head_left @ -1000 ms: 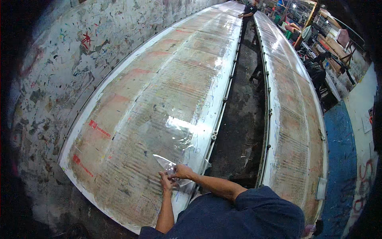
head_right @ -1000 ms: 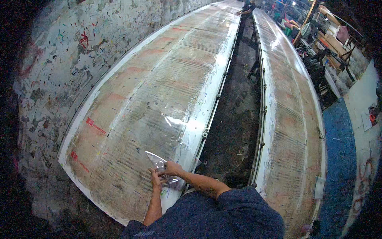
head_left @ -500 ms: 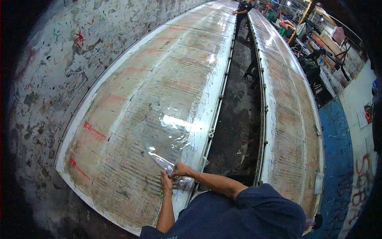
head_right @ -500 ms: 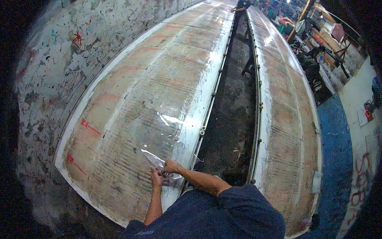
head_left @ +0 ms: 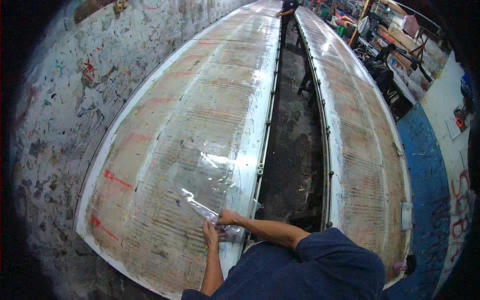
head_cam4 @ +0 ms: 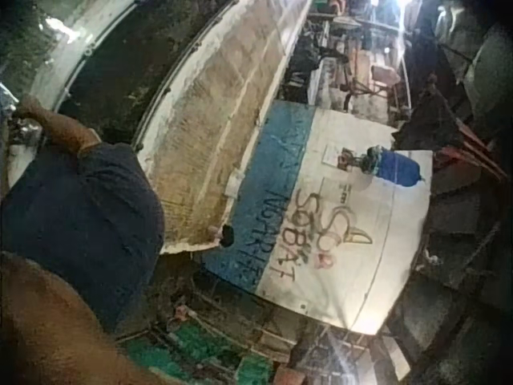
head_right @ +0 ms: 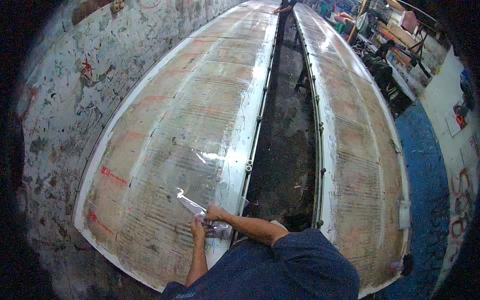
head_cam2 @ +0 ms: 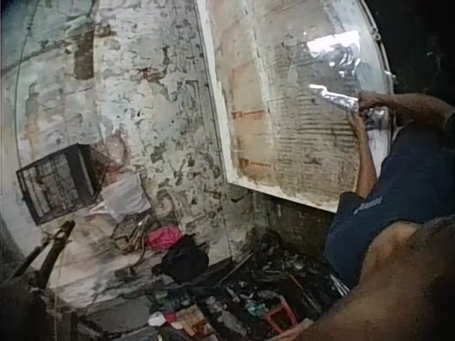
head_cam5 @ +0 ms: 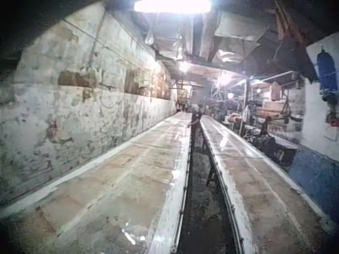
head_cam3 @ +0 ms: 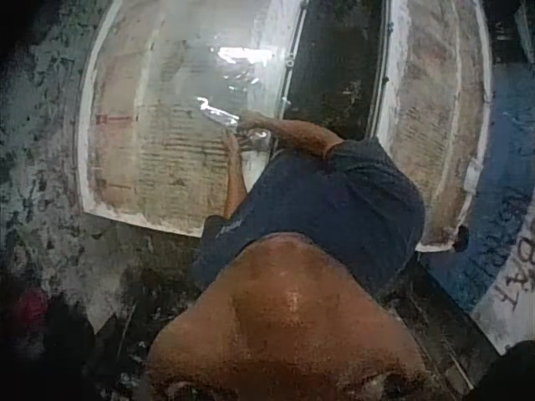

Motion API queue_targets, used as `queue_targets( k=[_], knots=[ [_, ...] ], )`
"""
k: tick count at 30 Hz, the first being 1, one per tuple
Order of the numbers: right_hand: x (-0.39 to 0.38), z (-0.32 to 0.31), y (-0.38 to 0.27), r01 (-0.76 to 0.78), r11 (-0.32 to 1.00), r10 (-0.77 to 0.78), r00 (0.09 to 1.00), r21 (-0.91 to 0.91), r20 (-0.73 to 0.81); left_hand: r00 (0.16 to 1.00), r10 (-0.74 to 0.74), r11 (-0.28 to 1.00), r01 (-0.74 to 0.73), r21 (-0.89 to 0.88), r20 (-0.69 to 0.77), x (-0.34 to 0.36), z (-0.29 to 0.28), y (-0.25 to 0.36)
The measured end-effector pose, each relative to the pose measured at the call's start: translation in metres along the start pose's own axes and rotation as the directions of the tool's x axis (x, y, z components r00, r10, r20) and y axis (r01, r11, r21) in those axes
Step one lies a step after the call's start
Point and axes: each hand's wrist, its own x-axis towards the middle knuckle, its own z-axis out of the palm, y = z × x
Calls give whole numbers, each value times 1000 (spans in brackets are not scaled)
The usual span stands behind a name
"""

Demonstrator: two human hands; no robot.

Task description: The person aligns and positions a sheet of transparent printing film onto a large, illuminated screen-printing table, then wipes a section of the table surface with a blue cloth.

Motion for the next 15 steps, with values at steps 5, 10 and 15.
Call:
queue_targets(
  k=[5, 10, 15],
  knots=[
    [-16, -10, -23, -80, 996, 81, 996, -33, 28, 999, -51, 999, 51, -19, 1, 5, -10, -6],
    [-21, -13, -35, -163, 981, 157, 985, -104, -64, 997, -66, 986, 69, -154, 27, 12, -8, -5],
    [-24, -20, -42, -212, 976, 213, 977, -46, 19, 994, -99, 994, 101, -49, 38, 7, -7, 1]
  ],
)
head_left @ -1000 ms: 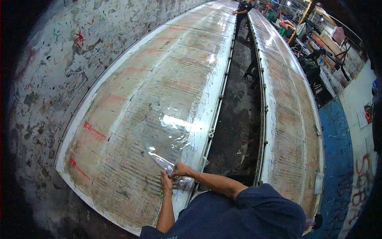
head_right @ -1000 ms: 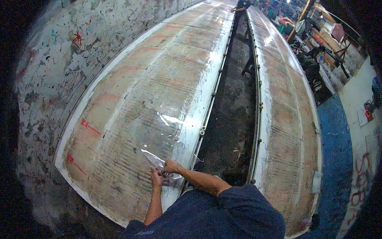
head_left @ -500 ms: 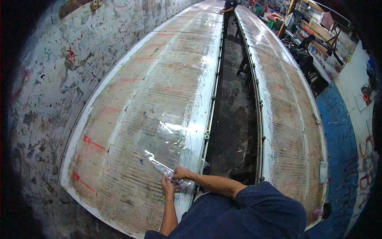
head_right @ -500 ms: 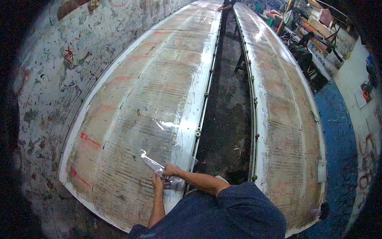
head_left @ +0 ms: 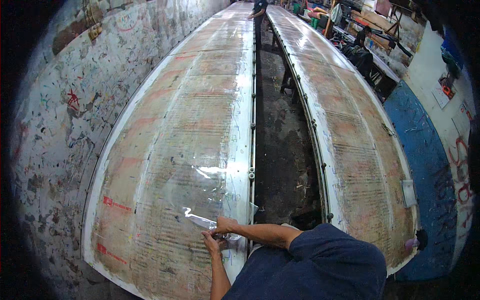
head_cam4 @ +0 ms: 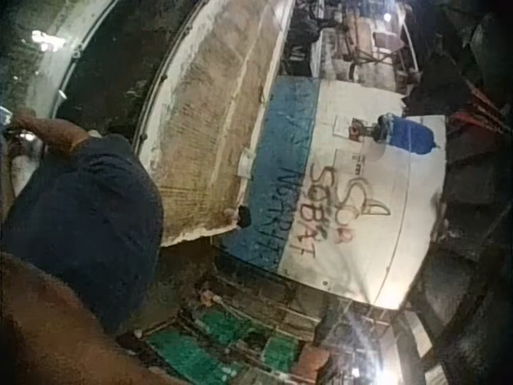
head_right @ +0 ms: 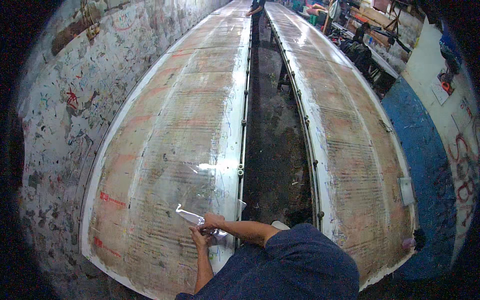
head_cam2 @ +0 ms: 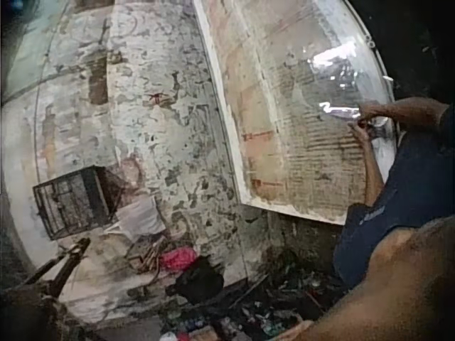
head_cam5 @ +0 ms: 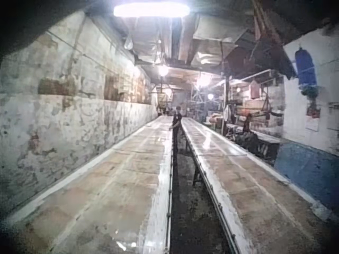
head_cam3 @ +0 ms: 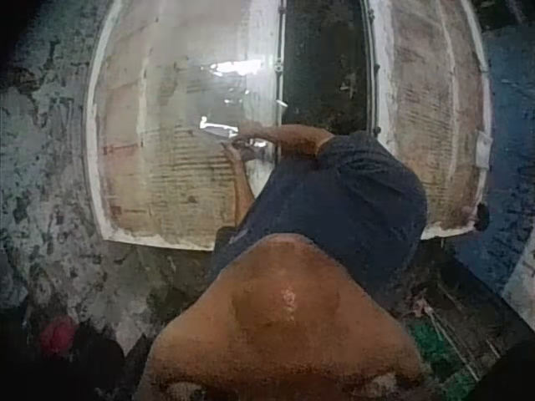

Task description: The person aligns and positions a sheet of transparent printing film onto a large, illuminated screen-printing table, then wipes a section of the table surface with a blue cloth.

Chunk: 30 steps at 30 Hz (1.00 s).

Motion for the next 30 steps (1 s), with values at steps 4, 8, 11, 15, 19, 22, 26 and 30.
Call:
queue_targets(
  k=[4, 8, 11, 15, 19, 22, 26, 30],
  knots=[
    [0, 2, -4, -46, 999, 46, 997, 9, -56, 1000, 1, 1000, -1, -22, 11, -1, -2, 2],
    [3, 5, 1, -49, 998, 51, 994, 27, -95, 998, 8, 999, -5, -42, 69, -4, -1, 4],
    [7, 8, 3, -49, 997, 55, 994, 60, -93, 999, -26, 998, 28, -60, 29, -5, 0, 3],
    [20, 17, 6, -12, 996, 21, 995, 87, -100, 998, -47, 992, 41, -122, -47, 9, -5, -10],
    [23, 16, 11, 75, 995, -70, 995, 70, -66, 994, -91, 996, 93, -18, 67, 16, -13, -12],
    [21, 15, 6, 120, 993, -121, 990, -9, -69, 998, -62, 998, 62, -3, 15, 19, -9, -17],
    [30, 27, 13, 134, 990, -124, 978, 49, -168, 999, -45, 999, 45, -1, 2, 29, -9, -20],
    [46, 45, 22, 434, 873, -471, 870, -223, -149, 975, 222, 933, -205, 294, -27, 41, -15, -37]
  ],
)
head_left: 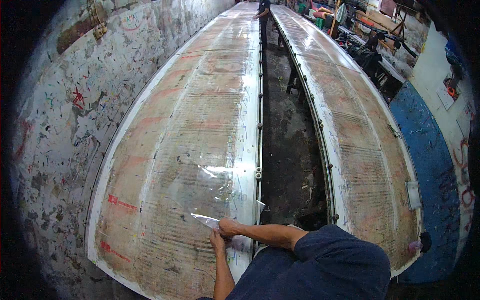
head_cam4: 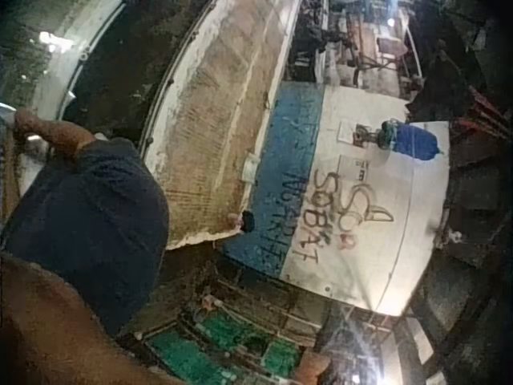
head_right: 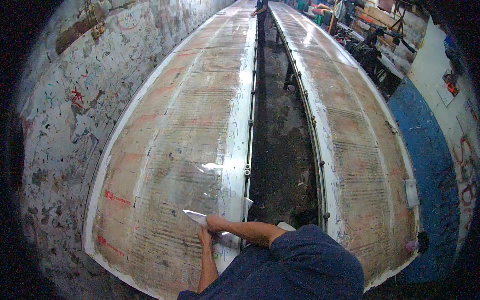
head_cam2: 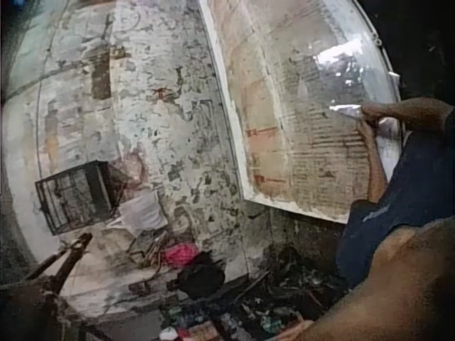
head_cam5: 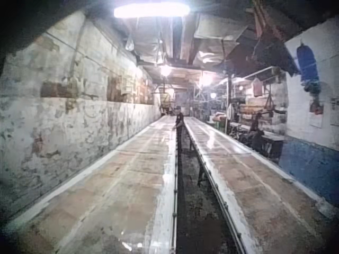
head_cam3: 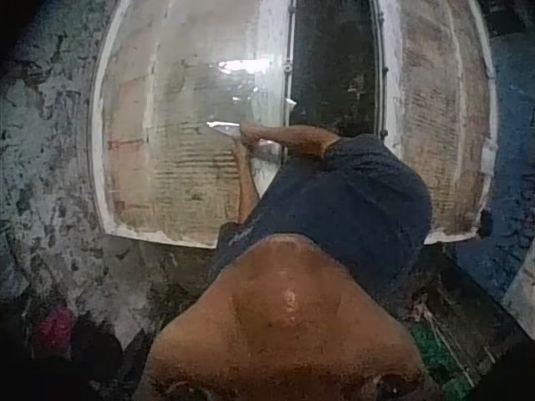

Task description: The person aligns and positions a sheet of transparent printing film onto a large, illuminated screen-printing table, then wipes a section of the table surface with a blue cloth.

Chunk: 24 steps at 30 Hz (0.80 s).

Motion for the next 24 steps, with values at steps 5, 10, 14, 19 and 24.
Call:
queue_targets(
  k=[5, 10, 14, 19, 24],
  knots=[
    [11, 21, 24, -47, 995, 44, 998, 84, 34, 980, 193, 975, -186, -119, 56, -5, 8, 7],
    [12, 2, 39, 139, 990, -141, 985, 27, 97, 973, 229, 968, -227, 106, -12, -1, 2, -7],
    [5, -70, 5, -98, 941, 76, 994, 325, 80, 976, 72, 994, -52, 100, -208, -7, -29, -26],
    [-3, -181, 38, -149, 988, 155, 966, 46, -207, 973, 113, 849, 12, 528, -204, -18, -15, 22],
    [-37, -287, 30, -280, 957, 235, 902, -76, -363, 930, 245, 830, -55, 555, -273, -9, -6, 51]
  ],
)
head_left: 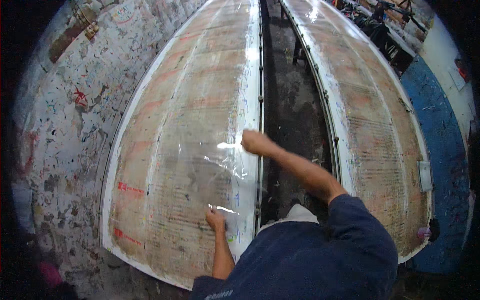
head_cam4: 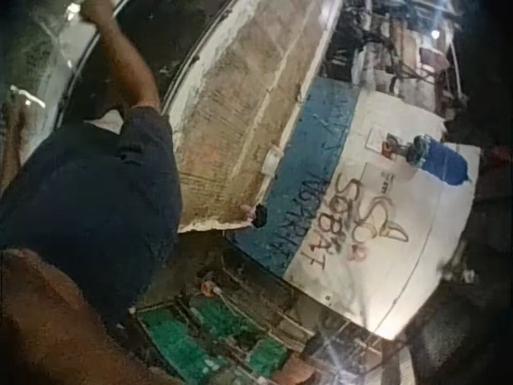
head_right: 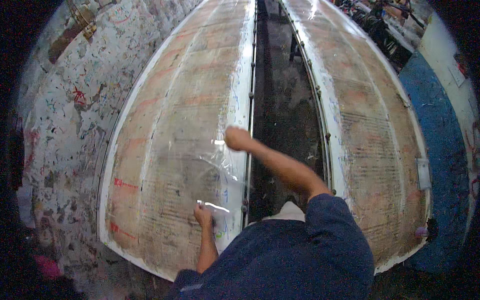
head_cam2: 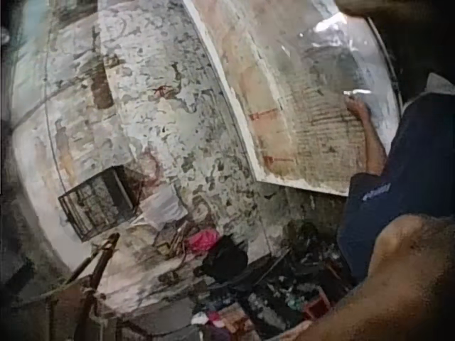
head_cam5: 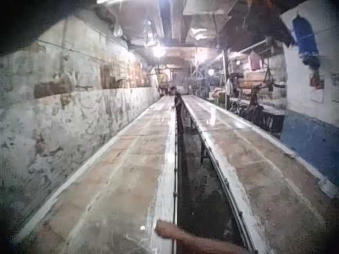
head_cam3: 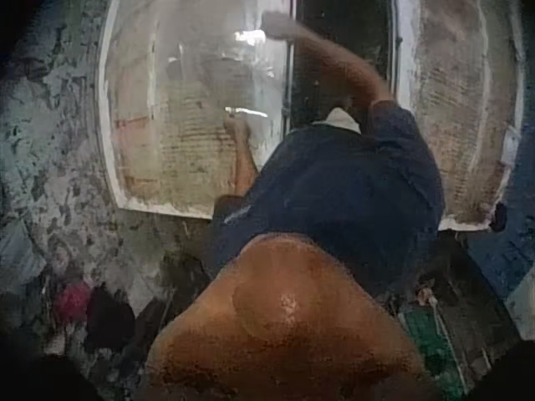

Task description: The person aligns and positions a sheet of transparent printing film onto a large, illuminated screen-printing table, then wipes a section of the table surface with a blue cloth.

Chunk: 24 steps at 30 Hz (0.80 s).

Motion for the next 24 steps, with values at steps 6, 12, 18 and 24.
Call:
queue_targets(
  k=[6, 12, 18, 24],
  knots=[
    [-14, -112, 75, -6, 994, -31, 947, -113, -321, 995, -67, 968, 46, 245, 77, 16, -20, 74],
    [-58, -240, 163, -215, 881, -90, 800, -422, -594, 987, -160, 863, 146, 484, -13, 61, -18, 38],
    [-181, -378, 225, -641, 619, 318, 733, -453, -602, 977, -204, 769, 195, 609, -56, 84, -23, 54],
    [-356, -342, 215, -480, 799, 122, 719, -362, -684, 815, 541, 824, -464, 325, -207, 37, 47, 138]
  ],
)
